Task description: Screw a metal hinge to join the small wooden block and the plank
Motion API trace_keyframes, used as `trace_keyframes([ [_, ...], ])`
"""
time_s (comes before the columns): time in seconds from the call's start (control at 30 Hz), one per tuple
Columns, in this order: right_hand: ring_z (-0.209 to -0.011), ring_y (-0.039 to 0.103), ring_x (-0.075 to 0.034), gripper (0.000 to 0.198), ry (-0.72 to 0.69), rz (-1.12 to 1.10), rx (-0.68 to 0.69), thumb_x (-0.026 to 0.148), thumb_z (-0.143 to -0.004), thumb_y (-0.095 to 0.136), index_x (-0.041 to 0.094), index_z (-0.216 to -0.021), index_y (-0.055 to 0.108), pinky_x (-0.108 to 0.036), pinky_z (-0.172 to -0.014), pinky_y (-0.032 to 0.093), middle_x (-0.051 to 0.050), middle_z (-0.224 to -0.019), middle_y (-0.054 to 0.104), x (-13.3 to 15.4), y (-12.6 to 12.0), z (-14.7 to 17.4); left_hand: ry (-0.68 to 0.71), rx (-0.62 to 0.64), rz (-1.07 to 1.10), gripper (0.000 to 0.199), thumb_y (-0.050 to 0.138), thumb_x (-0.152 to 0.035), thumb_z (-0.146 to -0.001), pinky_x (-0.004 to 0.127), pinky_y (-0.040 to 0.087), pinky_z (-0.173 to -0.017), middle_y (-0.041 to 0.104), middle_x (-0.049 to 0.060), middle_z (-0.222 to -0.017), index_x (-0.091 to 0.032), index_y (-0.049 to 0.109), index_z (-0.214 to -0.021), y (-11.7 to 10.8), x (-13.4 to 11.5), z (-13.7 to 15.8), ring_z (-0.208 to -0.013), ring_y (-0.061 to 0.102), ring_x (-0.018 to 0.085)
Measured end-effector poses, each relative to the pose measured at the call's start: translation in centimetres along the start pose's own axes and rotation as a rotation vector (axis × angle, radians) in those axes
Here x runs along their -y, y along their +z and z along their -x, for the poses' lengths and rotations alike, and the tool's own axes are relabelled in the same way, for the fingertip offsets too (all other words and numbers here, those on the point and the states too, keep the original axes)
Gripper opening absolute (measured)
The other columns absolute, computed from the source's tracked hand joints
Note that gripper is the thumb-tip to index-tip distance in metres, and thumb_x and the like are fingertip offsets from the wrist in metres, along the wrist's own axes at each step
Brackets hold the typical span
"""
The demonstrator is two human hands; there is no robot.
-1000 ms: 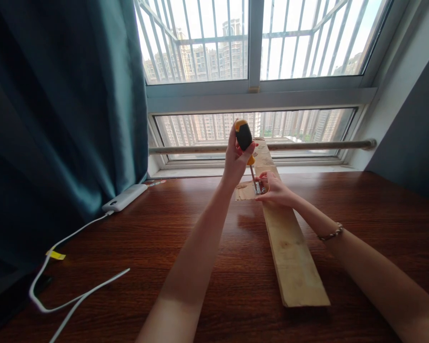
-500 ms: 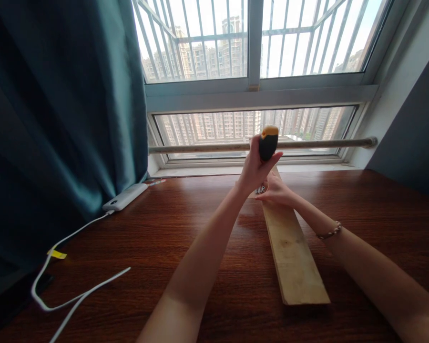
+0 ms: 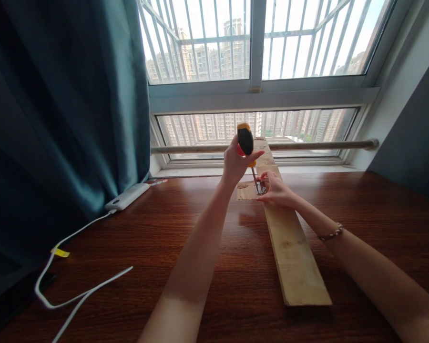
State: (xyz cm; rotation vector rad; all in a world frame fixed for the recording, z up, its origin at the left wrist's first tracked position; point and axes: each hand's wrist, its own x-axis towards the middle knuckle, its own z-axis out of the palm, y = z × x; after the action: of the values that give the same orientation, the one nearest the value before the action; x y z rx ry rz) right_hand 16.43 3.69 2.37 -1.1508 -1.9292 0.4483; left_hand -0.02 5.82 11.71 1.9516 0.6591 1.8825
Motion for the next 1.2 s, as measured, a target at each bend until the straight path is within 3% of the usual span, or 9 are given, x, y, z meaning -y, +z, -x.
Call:
trace_keyframes([
  [0.1,-0.102,0.057,-0.024,0.064,0.009,-0.018,-0.003,0.029,-0.046,0.080,0.022,-0.092,0.037,-0.039,-0.085,0.049,-0.008,-0.105,0.052,-0.2,0.1,0.0,-0.046,0.011,-0.049,0.054,0.079,-0.037,-0.052,0.023,0.043,-0.059,0.054,-0.004,-0.066,-0.019,0.056,-0.097,-0.2,-0.3,-0.1,-0.062,0.054,0.012],
  [0.23,-0.097,0.058,-0.023,0.066,0.001,-0.010,-0.023,0.031,-0.045,0.080,0.021,-0.095,0.037,-0.037,-0.082,0.051,-0.007,-0.106,0.049,-0.4,0.3,0.0,-0.093,0.143,0.086,0.062,0.074,-0.034,-0.060,0.025,0.046,-0.063,0.060,-0.001,-0.073,-0.020,0.049,-0.115,0.4,-1.1,0.3,-0.067,0.059,0.014],
  [0.47,-0.099,0.054,-0.027,0.069,0.005,0.110,-0.033,0.035,-0.045,0.080,0.018,-0.101,0.042,-0.041,-0.084,0.048,-0.010,-0.107,0.049,0.0,0.0,-0.1,0.049,0.364,0.222,0.055,0.050,-0.028,-0.083,0.029,0.046,-0.068,0.059,0.005,-0.088,-0.024,0.026,-0.132,2.5,-2.3,1.8,-0.070,0.059,0.014],
  [0.63,-0.107,0.048,-0.031,0.075,-0.032,0.180,-0.044,0.036,-0.046,0.079,0.017,-0.109,0.044,-0.044,-0.090,0.043,-0.011,-0.112,0.050,0.3,-0.3,-0.1,0.053,0.296,0.157,0.042,0.051,-0.034,-0.082,0.028,0.045,-0.065,0.054,0.004,-0.085,-0.022,0.035,-0.120,3.1,-2.5,2.3,-0.068,0.054,0.013],
  [0.77,-0.100,0.055,-0.027,0.070,0.021,0.087,-0.020,0.036,-0.045,0.080,0.018,-0.101,0.042,-0.040,-0.083,0.048,-0.011,-0.109,0.050,0.4,-0.3,0.0,-0.084,0.133,0.144,0.046,0.070,-0.039,-0.065,0.024,0.043,-0.061,0.052,-0.003,-0.071,-0.020,0.042,-0.096,3.0,-2.1,1.9,-0.062,0.053,0.011],
  [0.87,-0.101,0.055,-0.027,0.063,0.015,0.049,-0.012,0.033,-0.047,0.079,0.020,-0.095,0.040,-0.040,-0.082,0.049,-0.009,-0.105,0.052,0.5,-0.3,0.2,-0.173,0.061,0.193,0.039,0.069,-0.038,-0.066,0.023,0.042,-0.057,0.055,-0.004,-0.067,-0.019,0.043,-0.087,2.7,-1.7,1.5,-0.058,0.054,0.009],
  [1.0,-0.103,0.054,-0.027,0.062,0.002,0.051,-0.010,0.032,-0.048,0.079,0.021,-0.093,0.038,-0.040,-0.081,0.049,-0.009,-0.105,0.053,0.6,-0.3,0.2,-0.152,-0.031,0.049,0.035,0.074,-0.038,-0.059,0.021,0.042,-0.058,0.059,-0.001,-0.071,-0.016,0.051,-0.074,2.1,-1.7,1.1,-0.065,0.056,0.010],
  [1.07,-0.103,0.055,-0.026,0.062,-0.017,0.046,-0.012,0.033,-0.048,0.079,0.021,-0.093,0.038,-0.039,-0.082,0.049,-0.009,-0.105,0.051,0.5,-0.2,0.2,-0.140,-0.028,-0.059,0.034,0.076,-0.040,-0.056,0.021,0.040,-0.055,0.059,-0.001,-0.067,-0.016,0.057,-0.070,1.7,-1.9,1.1,-0.061,0.054,0.011],
  [1.2,-0.101,0.056,-0.025,0.063,-0.038,0.042,-0.033,0.032,-0.047,0.080,0.020,-0.093,0.038,-0.039,-0.082,0.049,-0.008,-0.104,0.050,0.1,0.0,0.1,-0.112,0.110,-0.190,0.027,0.073,-0.041,-0.059,0.023,0.039,-0.053,0.060,-0.001,-0.061,-0.018,0.065,-0.071,0.9,-2.5,1.0,-0.057,0.055,0.012],
])
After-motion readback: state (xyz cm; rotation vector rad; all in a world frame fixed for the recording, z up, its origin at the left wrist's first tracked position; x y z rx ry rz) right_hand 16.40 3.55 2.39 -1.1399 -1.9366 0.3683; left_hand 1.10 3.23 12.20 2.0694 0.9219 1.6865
